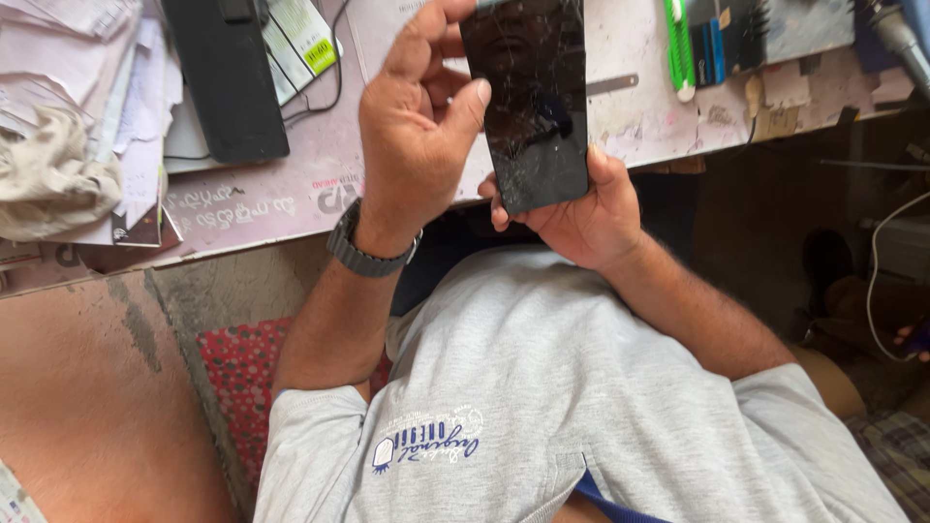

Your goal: The person uses a small metal prying tool to separate the back cover of a smartphone with a cracked screen. They work along the edges to release clips, then lift the cover to expose the internal battery and components. The person rotates the device to inspect the damage and internal layout.

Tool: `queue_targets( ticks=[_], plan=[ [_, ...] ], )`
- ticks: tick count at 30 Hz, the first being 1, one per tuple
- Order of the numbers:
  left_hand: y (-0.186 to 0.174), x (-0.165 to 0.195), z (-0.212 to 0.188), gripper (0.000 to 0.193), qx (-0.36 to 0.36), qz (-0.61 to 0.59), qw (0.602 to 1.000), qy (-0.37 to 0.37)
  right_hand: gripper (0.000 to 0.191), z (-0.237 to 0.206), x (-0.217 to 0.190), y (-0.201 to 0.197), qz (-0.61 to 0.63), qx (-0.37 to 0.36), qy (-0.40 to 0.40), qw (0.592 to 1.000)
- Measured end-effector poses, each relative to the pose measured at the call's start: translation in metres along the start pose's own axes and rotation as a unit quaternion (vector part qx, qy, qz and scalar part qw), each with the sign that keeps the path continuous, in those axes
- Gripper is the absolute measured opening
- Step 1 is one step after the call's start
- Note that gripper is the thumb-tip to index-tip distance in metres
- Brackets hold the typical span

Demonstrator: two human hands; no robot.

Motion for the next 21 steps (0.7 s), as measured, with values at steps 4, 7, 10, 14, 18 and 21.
queue_targets(
  ticks=[4, 7, 10, 14, 18, 21],
  plan=[
    [-0.003, -0.008, -0.001, 0.03, 0.004, -0.017, 1.0, -0.011, 0.07, -0.001, 0.0, 0.0, 0.002, 0.002, 0.008, 1.0],
    [-0.004, -0.01, 0.001, 0.031, 0.006, -0.041, 0.999, 0.012, 0.071, -0.002, 0.0, 0.001, -0.009, 0.002, 0.008, 1.0],
    [-0.004, -0.012, 0.002, 0.031, 0.008, -0.055, 0.998, 0.003, 0.072, -0.001, 0.0, 0.001, -0.017, 0.001, 0.006, 1.0],
    [-0.005, -0.013, 0.002, 0.032, 0.013, -0.056, 0.998, 0.002, 0.071, -0.001, 0.001, -0.001, -0.015, -0.001, 0.006, 1.0],
    [-0.008, -0.015, 0.001, 0.03, 0.009, -0.019, 1.0, 0.019, 0.071, -0.001, 0.003, -0.003, -0.016, -0.002, 0.008, 1.0],
    [-0.01, -0.019, 0.0, 0.023, 0.009, -0.006, 1.0, 0.016, 0.071, -0.001, 0.004, -0.004, -0.023, -0.006, 0.009, 1.0]
  ],
)
Point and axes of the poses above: each hand's wrist, its own z-axis towards the middle knuckle, its own y-axis out of the palm, x = y × z, the point moved 6 cm from there along z, towards the middle knuckle, and after that the axes turned 13 degrees about y, right-handed, at the moved point
